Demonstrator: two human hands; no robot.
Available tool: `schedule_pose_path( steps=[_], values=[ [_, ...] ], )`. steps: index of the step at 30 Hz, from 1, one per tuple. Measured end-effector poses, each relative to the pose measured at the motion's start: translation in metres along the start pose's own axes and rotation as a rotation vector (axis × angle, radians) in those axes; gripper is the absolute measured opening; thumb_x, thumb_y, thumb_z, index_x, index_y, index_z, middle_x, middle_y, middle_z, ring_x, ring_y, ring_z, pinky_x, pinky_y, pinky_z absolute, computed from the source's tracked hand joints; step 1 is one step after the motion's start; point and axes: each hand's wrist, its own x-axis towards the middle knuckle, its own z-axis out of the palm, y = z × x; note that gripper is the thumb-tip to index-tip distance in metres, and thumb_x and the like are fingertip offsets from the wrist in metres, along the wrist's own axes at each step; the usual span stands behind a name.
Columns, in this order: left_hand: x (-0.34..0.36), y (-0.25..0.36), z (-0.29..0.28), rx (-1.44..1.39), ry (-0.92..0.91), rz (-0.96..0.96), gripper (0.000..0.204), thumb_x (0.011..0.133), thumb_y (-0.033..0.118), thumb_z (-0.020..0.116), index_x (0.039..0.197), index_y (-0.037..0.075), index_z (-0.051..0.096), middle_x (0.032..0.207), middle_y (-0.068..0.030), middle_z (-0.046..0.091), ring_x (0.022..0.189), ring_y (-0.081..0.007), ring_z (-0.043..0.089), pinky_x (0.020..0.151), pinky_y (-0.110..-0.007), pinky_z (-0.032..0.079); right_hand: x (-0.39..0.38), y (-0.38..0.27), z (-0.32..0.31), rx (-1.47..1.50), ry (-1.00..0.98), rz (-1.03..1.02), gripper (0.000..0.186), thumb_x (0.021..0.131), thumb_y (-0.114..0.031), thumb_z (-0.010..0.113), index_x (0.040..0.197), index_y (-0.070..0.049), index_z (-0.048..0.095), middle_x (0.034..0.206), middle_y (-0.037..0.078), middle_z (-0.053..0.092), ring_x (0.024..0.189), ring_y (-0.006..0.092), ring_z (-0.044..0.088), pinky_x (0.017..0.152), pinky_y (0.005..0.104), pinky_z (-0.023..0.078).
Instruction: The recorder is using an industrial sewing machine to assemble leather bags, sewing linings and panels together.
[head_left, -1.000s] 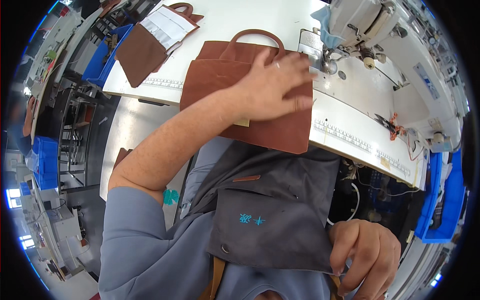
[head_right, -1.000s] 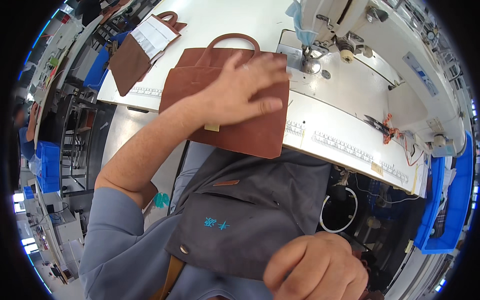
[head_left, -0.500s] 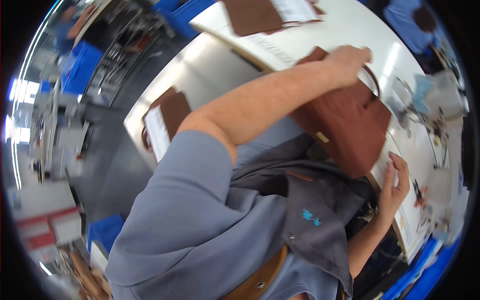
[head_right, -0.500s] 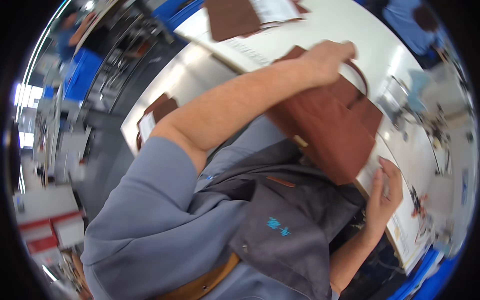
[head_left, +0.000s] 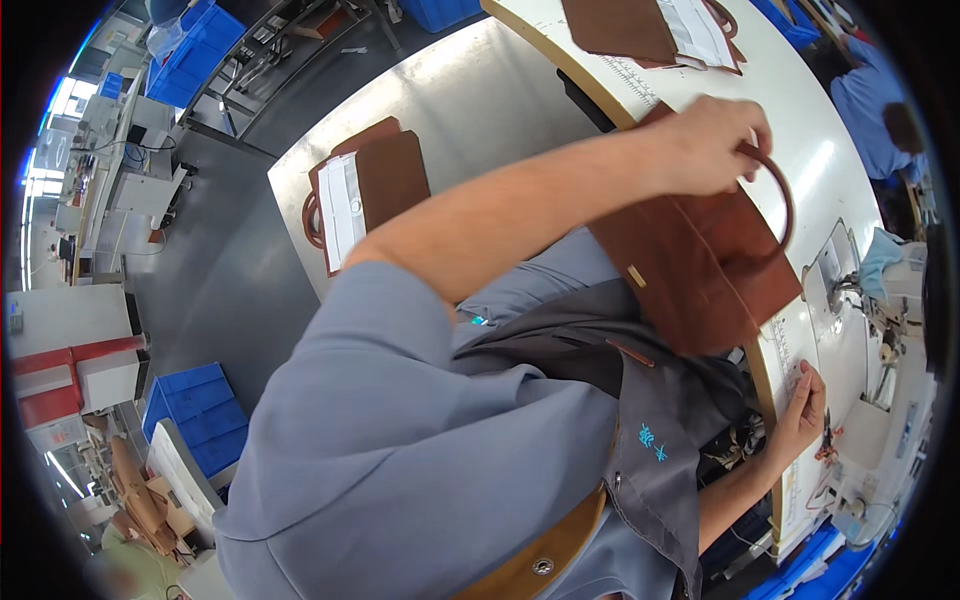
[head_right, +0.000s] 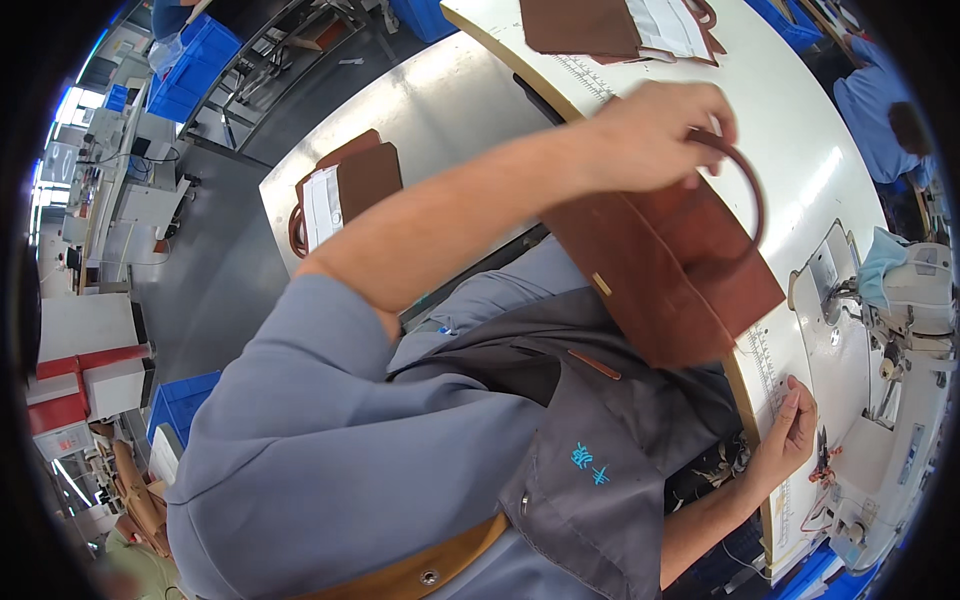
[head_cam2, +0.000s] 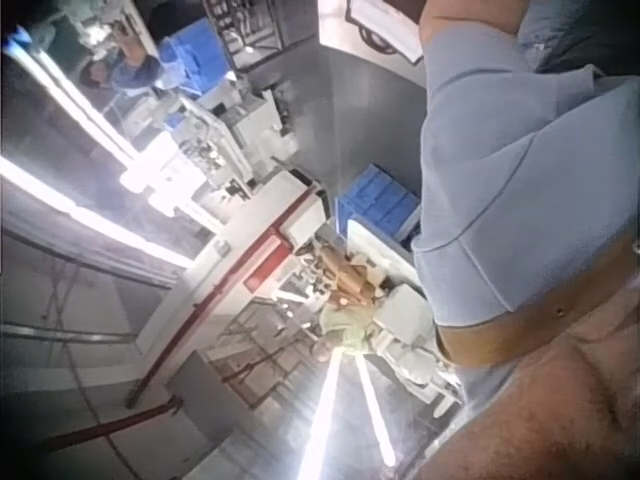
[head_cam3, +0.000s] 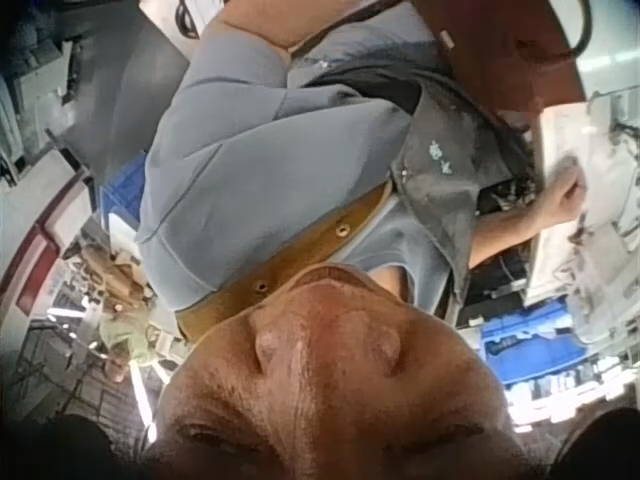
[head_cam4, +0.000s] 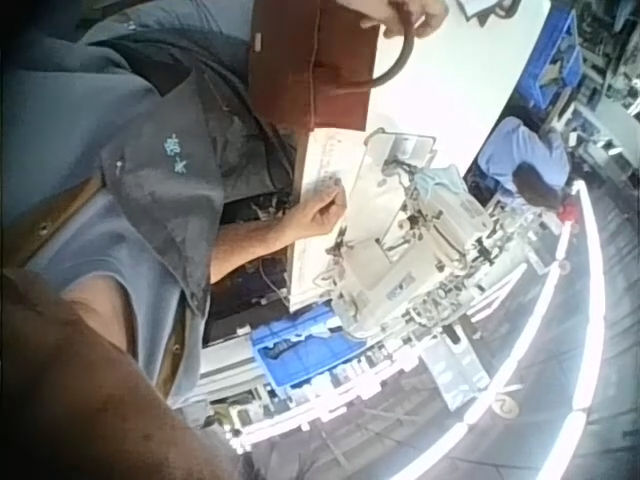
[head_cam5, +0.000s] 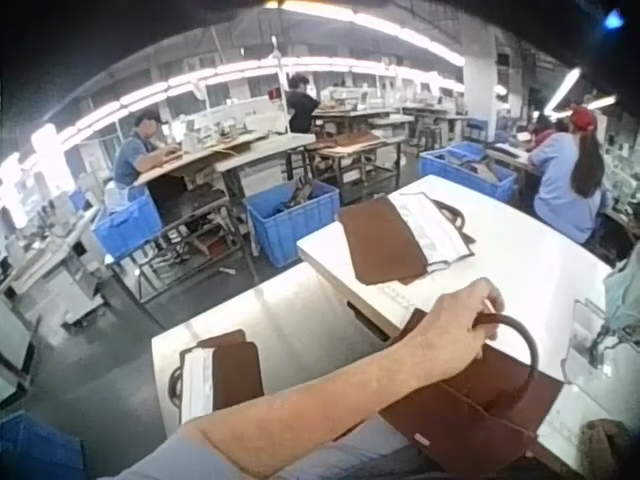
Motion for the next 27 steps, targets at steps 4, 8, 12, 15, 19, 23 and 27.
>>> schedule_pose_path(
  steps=[4, 8, 12, 15, 19, 23, 27],
  values=[
    [-0.071, 0.025, -0.076, -0.062, -0.071, -0.188, 0.026, 0.094, 0.014, 0.068, 0.119, 0.005, 0.065, 0.092, -0.0040, 0.071, 0.062, -0.0059, 0.054, 0.056, -0.022, 0.042, -0.003, -0.009, -0.003, -0.057, 0.016, -0.037, 0.025, 0.106, -0.015, 0.058, 0.111, 0.006, 0.070, 0.110, 0.011, 0.071, 0.106, 0.0167, 0.063, 0.100, 0.0294, 0.045],
    [-0.131, -0.020, -0.138, -0.476, 0.337, -0.328, 0.036, 0.098, 0.015, 0.067, 0.127, -0.005, 0.059, 0.079, 0.0028, 0.049, 0.059, -0.0036, 0.037, 0.053, -0.021, 0.030, 0.000, -0.006, 0.000, -0.052, -0.005, -0.028, 0.025, 0.106, -0.015, 0.057, 0.110, 0.006, 0.070, 0.110, 0.010, 0.071, 0.105, 0.0163, 0.063, 0.099, 0.0293, 0.045],
    [-0.219, -0.092, -0.210, -0.589, 0.823, -0.412, 0.017, 0.103, 0.012, 0.060, 0.115, 0.001, 0.059, 0.076, 0.0011, 0.049, 0.061, -0.0065, 0.041, 0.051, -0.023, 0.031, -0.003, -0.014, -0.004, -0.061, 0.010, -0.040, 0.025, 0.106, -0.015, 0.057, 0.111, 0.006, 0.070, 0.110, 0.010, 0.071, 0.105, 0.0160, 0.062, 0.099, 0.0290, 0.045],
    [-0.314, -0.173, -0.249, -0.535, 1.162, -0.444, 0.014, 0.103, 0.011, 0.058, 0.114, 0.002, 0.058, 0.079, -0.0003, 0.053, 0.062, -0.0108, 0.046, 0.054, -0.026, 0.038, 0.002, -0.013, 0.005, -0.068, -0.009, -0.047, 0.026, 0.106, -0.016, 0.057, 0.112, 0.006, 0.070, 0.110, 0.009, 0.071, 0.105, 0.0151, 0.062, 0.099, 0.0283, 0.045],
    [-0.410, -0.244, -0.263, -0.055, 1.317, -0.788, 0.029, 0.098, 0.019, 0.067, 0.120, 0.002, 0.058, 0.099, -0.0090, 0.063, 0.084, -0.0217, 0.063, 0.073, -0.035, 0.052, 0.005, -0.011, 0.006, -0.093, -0.034, -0.066, 0.026, 0.106, -0.017, 0.057, 0.112, 0.005, 0.070, 0.110, 0.009, 0.071, 0.104, 0.0145, 0.063, 0.099, 0.0279, 0.045],
    [-0.361, -0.221, -0.226, 1.045, 1.246, -1.101, 0.050, 0.088, 0.023, 0.075, 0.131, 0.005, 0.057, 0.133, -0.0190, 0.056, 0.129, -0.0347, 0.052, 0.106, -0.048, 0.044, -0.001, -0.015, 0.001, -0.113, 0.011, -0.047, 0.024, 0.105, -0.014, 0.058, 0.110, 0.006, 0.070, 0.109, 0.010, 0.070, 0.104, 0.0162, 0.062, 0.098, 0.0288, 0.046],
    [-0.280, -0.212, -0.245, 1.082, 1.099, -0.351, 0.052, 0.084, 0.017, 0.076, 0.133, 0.009, 0.059, 0.142, -0.0190, 0.052, 0.136, -0.0378, 0.046, 0.112, -0.047, 0.039, 0.005, -0.018, 0.008, -0.072, -0.039, -0.072, 0.018, 0.102, -0.008, 0.059, 0.108, 0.006, 0.070, 0.107, 0.010, 0.069, 0.101, 0.0163, 0.062, 0.094, 0.0287, 0.047]
  ],
)
